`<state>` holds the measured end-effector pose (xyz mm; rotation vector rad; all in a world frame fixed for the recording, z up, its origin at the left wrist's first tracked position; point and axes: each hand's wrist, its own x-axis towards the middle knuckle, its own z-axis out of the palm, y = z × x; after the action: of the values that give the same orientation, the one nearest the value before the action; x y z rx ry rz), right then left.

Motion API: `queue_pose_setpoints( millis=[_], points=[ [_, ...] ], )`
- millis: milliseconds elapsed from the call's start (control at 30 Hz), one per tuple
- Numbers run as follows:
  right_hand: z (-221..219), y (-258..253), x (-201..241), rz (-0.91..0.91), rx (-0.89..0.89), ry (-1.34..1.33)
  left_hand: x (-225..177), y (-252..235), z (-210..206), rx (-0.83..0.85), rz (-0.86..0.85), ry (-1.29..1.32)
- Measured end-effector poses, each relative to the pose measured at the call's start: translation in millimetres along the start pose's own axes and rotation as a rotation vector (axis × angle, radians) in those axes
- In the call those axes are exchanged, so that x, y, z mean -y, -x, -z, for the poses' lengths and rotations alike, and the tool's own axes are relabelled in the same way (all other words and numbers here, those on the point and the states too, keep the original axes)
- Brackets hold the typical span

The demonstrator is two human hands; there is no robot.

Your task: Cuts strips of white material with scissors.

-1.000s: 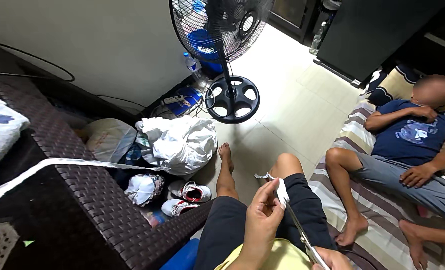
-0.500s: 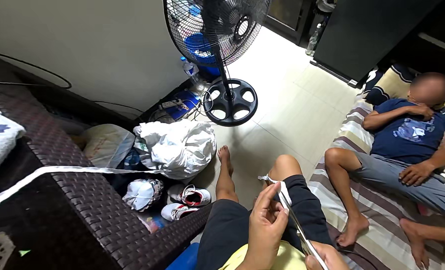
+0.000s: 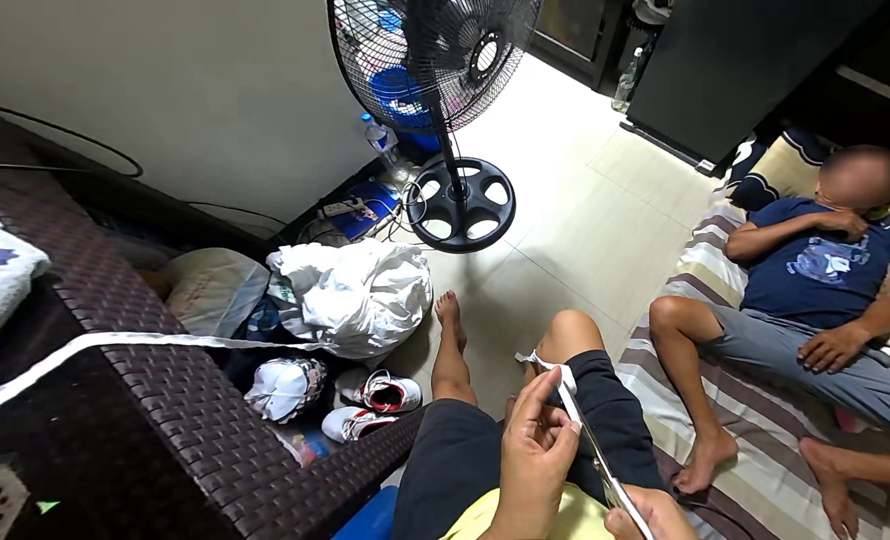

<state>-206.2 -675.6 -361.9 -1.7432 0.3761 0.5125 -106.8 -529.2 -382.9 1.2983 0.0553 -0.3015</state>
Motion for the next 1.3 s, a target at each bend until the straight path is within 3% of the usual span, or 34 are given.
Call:
queue_pose_setpoints(
  millis=[333, 633, 1033, 1300],
  points=[
    [4, 7, -1, -0.041, 0.016, 0.053, -11, -10, 14, 0.130, 0.225, 0.072],
    [7, 12, 3, -0.029, 0.034, 0.118, -18, -19, 17, 0.022, 0.130, 0.015],
    [11, -1, -2, -0.028, 0.128, -0.025, -10, -4, 7, 0.101, 0.037, 0.008],
    [8, 0, -5, -0.014, 0.086, -0.028, -9, -2, 3, 0.082, 0.051, 0.033]
  ],
)
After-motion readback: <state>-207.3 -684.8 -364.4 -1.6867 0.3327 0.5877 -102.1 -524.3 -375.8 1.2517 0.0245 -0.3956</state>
